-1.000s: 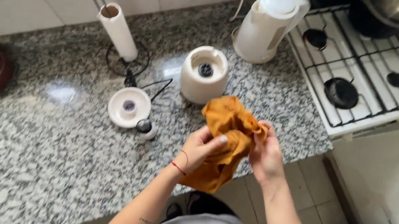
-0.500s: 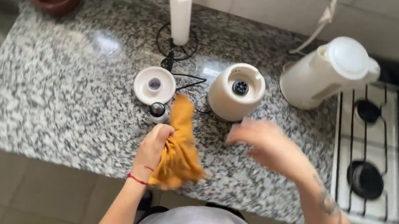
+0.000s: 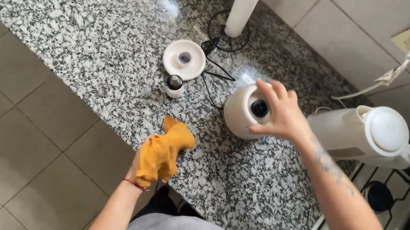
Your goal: Cleaning a blender base and its components at the sink and wiping down the kitchen countertop with a cloth.
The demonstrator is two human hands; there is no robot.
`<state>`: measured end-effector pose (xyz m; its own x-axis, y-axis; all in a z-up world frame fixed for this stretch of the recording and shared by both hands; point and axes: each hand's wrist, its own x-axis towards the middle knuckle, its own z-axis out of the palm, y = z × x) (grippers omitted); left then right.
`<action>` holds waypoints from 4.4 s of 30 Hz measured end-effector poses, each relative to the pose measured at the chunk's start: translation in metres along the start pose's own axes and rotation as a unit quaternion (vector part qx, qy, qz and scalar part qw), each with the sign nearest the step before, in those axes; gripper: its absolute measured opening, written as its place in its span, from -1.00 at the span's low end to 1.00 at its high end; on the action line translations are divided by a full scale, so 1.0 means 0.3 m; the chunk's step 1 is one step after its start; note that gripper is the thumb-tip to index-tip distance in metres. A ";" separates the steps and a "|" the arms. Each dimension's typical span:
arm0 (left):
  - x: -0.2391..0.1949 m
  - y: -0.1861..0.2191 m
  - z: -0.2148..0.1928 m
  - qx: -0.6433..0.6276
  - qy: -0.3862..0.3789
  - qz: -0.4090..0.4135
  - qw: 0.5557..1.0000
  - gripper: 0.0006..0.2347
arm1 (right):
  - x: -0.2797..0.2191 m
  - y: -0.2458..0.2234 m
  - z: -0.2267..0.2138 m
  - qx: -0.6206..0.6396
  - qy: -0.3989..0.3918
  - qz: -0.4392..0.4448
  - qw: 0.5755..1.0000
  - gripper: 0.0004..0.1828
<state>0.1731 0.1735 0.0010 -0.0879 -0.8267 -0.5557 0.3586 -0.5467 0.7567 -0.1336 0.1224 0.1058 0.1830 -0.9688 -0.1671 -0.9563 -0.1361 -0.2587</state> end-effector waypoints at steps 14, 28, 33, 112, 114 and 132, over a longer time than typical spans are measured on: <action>0.228 -0.165 0.439 0.081 -0.181 0.387 0.900 -0.64 | -0.038 -0.098 0.190 0.098 0.207 0.145 0.963 -0.37; 0.278 -0.258 0.407 0.275 -0.119 0.401 0.866 -0.58 | -0.019 -0.107 0.195 0.100 0.213 0.152 0.960 -0.34; 0.777 -0.526 0.433 0.353 -0.223 0.499 0.759 -0.62 | -0.033 -0.095 0.216 0.090 0.212 0.170 0.958 -0.30; 0.294 -0.130 0.365 0.376 -0.151 0.369 0.837 -0.54 | -0.031 -0.049 0.218 0.174 0.253 0.163 0.938 -0.33; 0.308 -0.081 0.403 0.365 -0.183 0.398 0.821 -0.51 | -0.033 -0.042 0.218 0.184 0.254 0.158 0.936 -0.31; 1.112 -0.674 0.739 0.169 -0.705 0.265 0.635 -0.76 | 0.002 -0.039 0.172 0.145 0.258 0.204 0.933 -0.21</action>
<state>-0.1348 -0.0212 -0.2611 -0.8693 -0.0722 0.4890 0.4858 0.0579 0.8721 -0.1105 0.1340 0.0596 -0.3890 -0.9085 0.1528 -0.8064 0.2556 -0.5333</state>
